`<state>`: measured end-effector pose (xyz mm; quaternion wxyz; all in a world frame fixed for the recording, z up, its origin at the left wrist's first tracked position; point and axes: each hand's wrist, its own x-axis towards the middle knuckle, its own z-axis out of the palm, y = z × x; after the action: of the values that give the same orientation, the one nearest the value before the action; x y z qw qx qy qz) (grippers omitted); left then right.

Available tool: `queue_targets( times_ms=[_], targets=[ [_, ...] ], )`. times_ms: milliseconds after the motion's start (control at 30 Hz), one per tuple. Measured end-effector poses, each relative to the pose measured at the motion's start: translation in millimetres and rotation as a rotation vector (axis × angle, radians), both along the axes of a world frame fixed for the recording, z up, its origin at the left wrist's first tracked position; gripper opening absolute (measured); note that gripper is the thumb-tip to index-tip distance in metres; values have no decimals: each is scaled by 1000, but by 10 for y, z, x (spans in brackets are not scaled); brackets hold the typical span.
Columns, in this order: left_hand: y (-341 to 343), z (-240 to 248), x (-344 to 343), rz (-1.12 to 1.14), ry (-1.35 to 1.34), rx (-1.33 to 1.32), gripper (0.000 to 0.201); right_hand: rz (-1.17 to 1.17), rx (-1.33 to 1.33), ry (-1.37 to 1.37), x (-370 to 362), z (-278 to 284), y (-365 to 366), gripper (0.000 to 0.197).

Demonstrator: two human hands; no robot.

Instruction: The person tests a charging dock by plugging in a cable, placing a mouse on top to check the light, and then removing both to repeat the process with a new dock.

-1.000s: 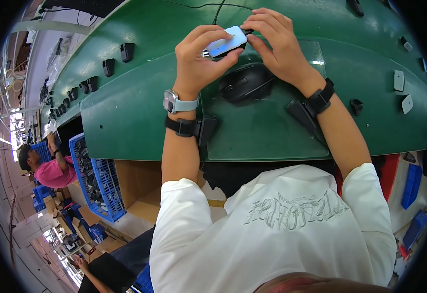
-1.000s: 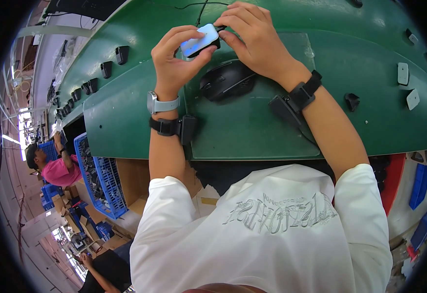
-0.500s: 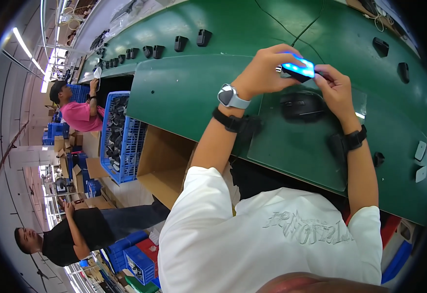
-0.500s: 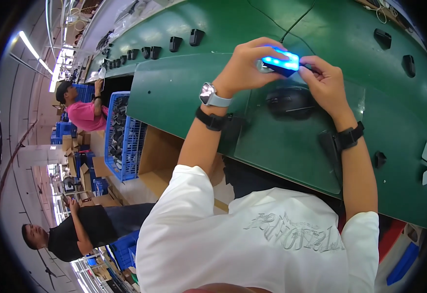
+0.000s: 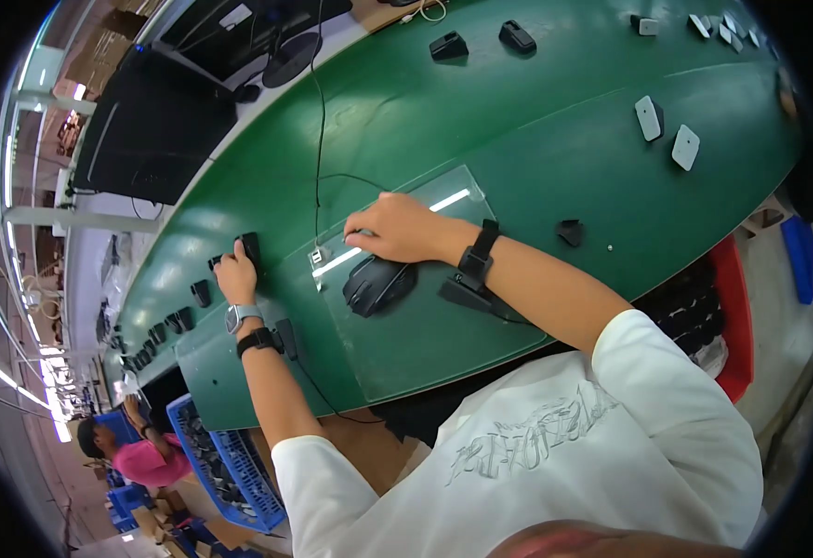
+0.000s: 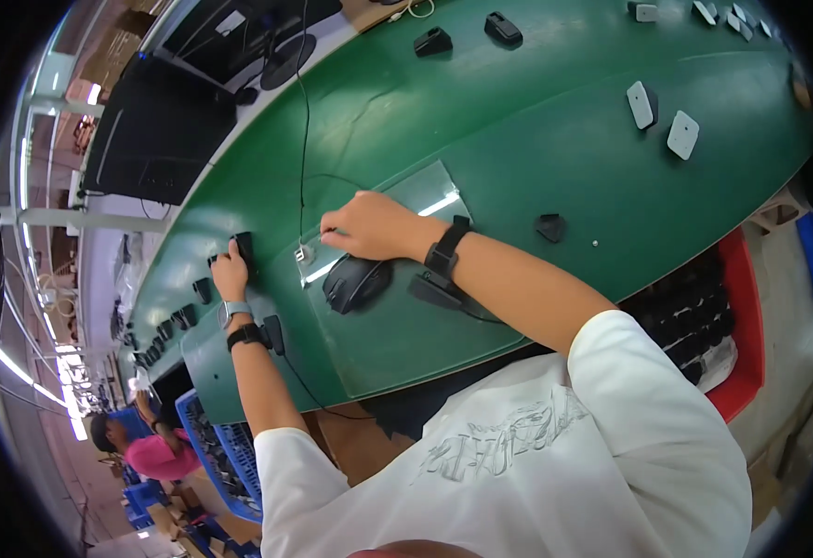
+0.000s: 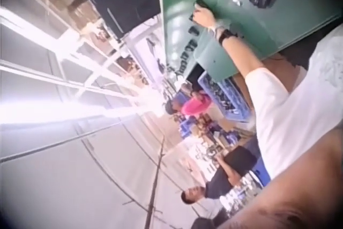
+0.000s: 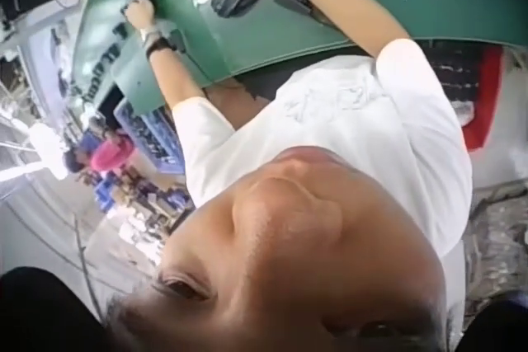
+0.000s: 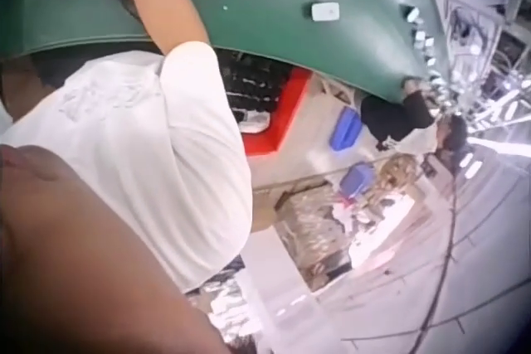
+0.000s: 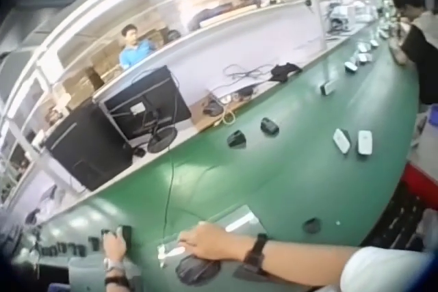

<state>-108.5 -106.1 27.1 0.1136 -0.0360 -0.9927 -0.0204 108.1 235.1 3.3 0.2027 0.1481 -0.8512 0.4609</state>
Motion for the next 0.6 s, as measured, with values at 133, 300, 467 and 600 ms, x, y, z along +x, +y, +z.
queue_targets(
  times_ms=[133, 300, 467, 600],
  targets=[
    [1280, 580, 23, -437, 257, 379, 52, 44, 63, -66, -31, -18, 129, 23],
    [3963, 1105, 619, -1027, -106, 282, 46, 65, 33, -70, 7, -53, 213, 22],
    [5169, 273, 130, -979, -81, -81, 77, -49, 134, 188, -59, -248, -1, 17],
    [5420, 98, 101, -1016, -218, -199, 69, -45, -10, 242, -81, -350, -14, 14]
  ],
)
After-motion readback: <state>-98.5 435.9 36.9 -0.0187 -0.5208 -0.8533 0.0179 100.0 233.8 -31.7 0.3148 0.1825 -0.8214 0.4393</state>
